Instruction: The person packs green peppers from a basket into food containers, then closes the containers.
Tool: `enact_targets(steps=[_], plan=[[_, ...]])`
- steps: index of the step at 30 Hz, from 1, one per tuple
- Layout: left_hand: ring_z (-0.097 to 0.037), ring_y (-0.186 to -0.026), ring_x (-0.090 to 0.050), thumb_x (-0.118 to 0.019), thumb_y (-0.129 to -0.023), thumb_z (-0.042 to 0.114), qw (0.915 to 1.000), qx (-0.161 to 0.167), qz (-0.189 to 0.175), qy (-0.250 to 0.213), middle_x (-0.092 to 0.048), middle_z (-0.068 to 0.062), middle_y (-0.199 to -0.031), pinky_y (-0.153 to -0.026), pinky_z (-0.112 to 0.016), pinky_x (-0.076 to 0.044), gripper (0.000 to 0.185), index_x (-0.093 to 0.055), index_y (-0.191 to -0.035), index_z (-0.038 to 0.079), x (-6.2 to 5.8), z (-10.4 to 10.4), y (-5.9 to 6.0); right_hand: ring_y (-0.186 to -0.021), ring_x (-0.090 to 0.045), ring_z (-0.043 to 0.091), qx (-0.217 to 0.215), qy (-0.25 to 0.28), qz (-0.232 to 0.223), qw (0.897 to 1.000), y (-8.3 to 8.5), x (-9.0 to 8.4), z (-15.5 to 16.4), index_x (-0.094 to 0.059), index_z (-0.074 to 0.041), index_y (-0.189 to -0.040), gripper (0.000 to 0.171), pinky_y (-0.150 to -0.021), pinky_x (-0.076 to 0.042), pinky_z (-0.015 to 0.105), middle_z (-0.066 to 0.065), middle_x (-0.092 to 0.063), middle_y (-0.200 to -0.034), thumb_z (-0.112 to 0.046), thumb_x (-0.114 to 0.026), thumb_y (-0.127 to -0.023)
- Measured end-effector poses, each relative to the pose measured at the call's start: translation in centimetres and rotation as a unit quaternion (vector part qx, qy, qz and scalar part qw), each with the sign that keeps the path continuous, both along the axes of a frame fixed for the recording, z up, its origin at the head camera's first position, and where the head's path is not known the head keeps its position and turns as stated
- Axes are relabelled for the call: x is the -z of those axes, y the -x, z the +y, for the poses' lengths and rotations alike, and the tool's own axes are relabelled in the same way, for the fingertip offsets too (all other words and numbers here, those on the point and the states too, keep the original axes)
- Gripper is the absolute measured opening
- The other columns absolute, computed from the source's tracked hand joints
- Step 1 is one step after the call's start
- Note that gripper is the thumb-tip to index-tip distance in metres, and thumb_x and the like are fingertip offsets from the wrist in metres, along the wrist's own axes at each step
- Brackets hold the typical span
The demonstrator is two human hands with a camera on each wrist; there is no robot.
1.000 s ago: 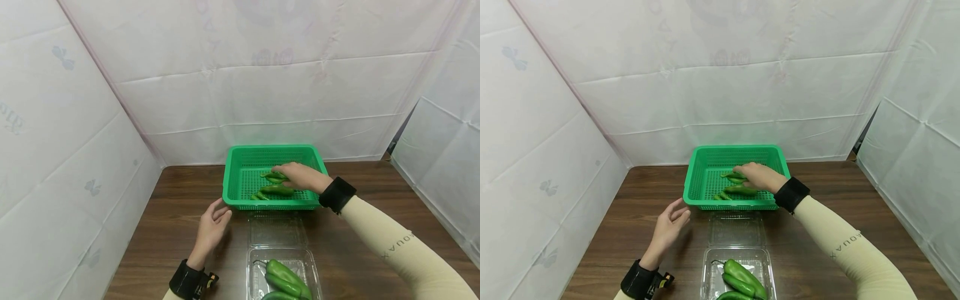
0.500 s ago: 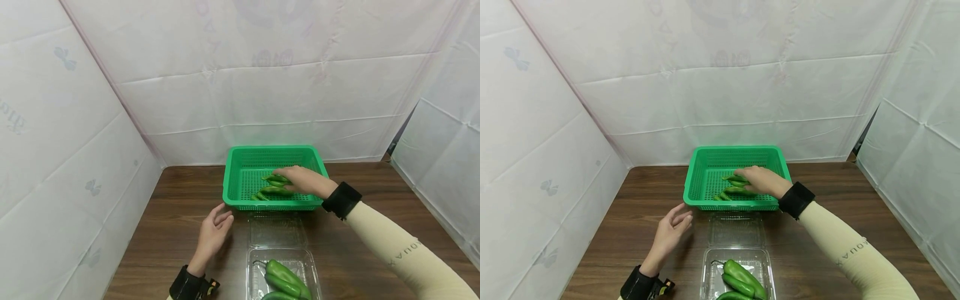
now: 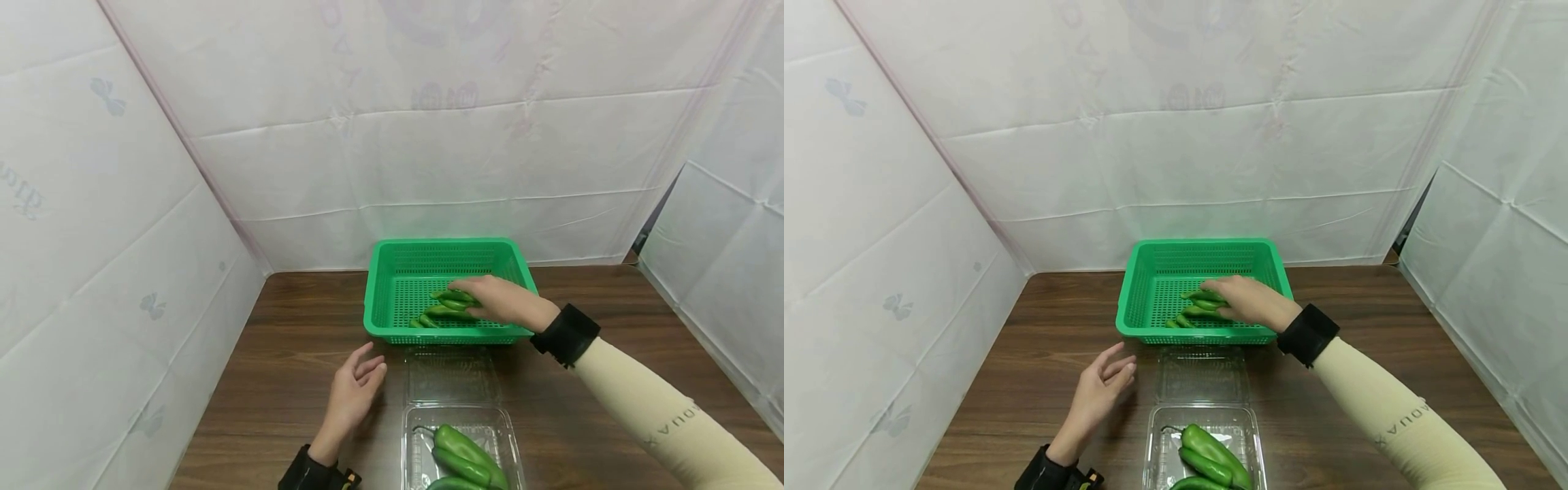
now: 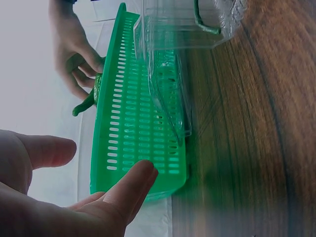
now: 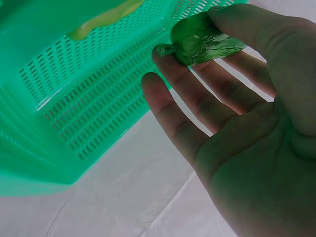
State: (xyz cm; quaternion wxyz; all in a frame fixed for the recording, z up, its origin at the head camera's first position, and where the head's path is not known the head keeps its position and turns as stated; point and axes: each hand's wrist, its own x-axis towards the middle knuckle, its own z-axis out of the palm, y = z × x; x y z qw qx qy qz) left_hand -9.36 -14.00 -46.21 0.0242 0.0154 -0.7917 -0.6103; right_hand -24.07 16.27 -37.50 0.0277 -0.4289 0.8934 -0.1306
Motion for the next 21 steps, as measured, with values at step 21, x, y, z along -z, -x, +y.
enact_targets(steps=[21], plan=[[-0.035, -0.113, -0.069, -0.067, -0.099, 0.008, 0.9997, 0.005, 0.005, -0.025, -0.065, -0.030, -0.128, -0.095, -0.034, -0.057, 0.055, -0.046, -0.148, -0.007, 0.6, 0.5, -1.3, -0.123, -0.063, 0.031, -0.012, 0.004, 0.012, 1.000, -2.0, 0.0, -0.3, -0.054, -0.005, -0.147, 0.057, -0.100, -0.055, 0.046, 0.015, -0.062, -0.140, -0.011, -0.076, -0.095]])
